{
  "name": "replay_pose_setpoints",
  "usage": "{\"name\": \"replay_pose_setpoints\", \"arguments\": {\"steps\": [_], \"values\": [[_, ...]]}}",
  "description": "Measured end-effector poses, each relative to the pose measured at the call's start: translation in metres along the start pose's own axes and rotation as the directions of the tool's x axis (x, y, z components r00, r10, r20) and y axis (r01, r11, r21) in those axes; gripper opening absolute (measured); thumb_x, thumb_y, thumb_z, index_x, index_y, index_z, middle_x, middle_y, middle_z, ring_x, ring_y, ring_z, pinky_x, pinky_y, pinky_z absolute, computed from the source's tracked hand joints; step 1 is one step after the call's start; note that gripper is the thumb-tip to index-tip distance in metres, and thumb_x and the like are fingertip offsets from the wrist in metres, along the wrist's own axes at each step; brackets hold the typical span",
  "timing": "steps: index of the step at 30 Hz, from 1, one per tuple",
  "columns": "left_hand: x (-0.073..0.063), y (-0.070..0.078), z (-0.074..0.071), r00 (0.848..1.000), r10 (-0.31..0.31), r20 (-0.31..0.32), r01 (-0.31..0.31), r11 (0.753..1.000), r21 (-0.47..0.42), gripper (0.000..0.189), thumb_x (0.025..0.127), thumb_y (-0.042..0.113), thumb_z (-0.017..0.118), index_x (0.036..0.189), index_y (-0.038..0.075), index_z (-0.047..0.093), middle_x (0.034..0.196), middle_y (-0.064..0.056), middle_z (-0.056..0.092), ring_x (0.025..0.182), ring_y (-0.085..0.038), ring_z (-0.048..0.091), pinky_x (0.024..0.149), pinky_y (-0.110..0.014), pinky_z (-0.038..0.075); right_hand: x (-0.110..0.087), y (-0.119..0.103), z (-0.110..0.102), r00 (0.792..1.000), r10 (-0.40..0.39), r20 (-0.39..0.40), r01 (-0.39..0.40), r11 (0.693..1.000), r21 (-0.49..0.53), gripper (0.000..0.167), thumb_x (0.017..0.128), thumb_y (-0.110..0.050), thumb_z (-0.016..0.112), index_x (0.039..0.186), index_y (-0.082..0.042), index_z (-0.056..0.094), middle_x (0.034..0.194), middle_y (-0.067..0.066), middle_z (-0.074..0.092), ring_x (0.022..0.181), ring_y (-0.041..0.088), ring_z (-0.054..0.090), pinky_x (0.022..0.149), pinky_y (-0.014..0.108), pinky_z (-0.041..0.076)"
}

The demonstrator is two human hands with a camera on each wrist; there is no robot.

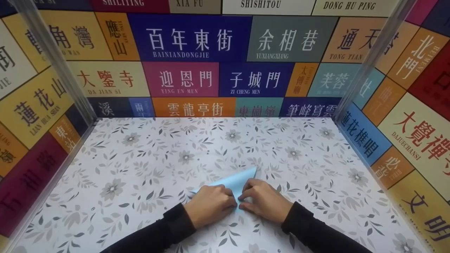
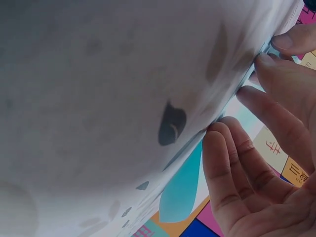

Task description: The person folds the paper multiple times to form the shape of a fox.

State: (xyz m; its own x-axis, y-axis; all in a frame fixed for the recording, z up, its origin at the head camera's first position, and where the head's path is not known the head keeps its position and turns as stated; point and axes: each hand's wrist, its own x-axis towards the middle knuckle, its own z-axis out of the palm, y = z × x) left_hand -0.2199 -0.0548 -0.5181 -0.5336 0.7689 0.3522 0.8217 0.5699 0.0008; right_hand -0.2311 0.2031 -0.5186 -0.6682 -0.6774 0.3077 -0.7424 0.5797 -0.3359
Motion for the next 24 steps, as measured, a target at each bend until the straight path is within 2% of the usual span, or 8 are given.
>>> {"name": "replay_pose_setpoints", "arguments": {"steps": [12,24], "values": [[-0.0002,-0.0013,0.0001,1.0,-0.004,-0.007,0.004,1.0,-0.015,0.008,0.1,0.027,0.091,0.107,0.03,0.093,0.099,0.01,0.084,0.082,-0.013,0.073,0.065,-0.03,0.061,0.0007,-0.0043,0.0012,1.0,0.002,-0.012,-0.002,1.0,-0.031,0.016,0.093,-0.023,0.099,0.105,-0.013,0.093,0.108,0.0,0.077,0.101,0.017,0.075,0.094,0.037,0.067],[0.0005,0.0003,-0.002,1.0,0.006,-0.006,-0.006,1.0,-0.004,0.007,0.1,0.026,0.091,0.107,0.03,0.093,0.098,0.01,0.084,0.08,-0.012,0.072,0.065,-0.027,0.06,-0.0006,-0.0076,0.0015,1.0,0.022,0.002,-0.022,1.0,-0.013,0.014,0.095,-0.022,0.098,0.106,-0.015,0.094,0.11,-0.001,0.076,0.102,0.015,0.074,0.095,0.036,0.067]]}}
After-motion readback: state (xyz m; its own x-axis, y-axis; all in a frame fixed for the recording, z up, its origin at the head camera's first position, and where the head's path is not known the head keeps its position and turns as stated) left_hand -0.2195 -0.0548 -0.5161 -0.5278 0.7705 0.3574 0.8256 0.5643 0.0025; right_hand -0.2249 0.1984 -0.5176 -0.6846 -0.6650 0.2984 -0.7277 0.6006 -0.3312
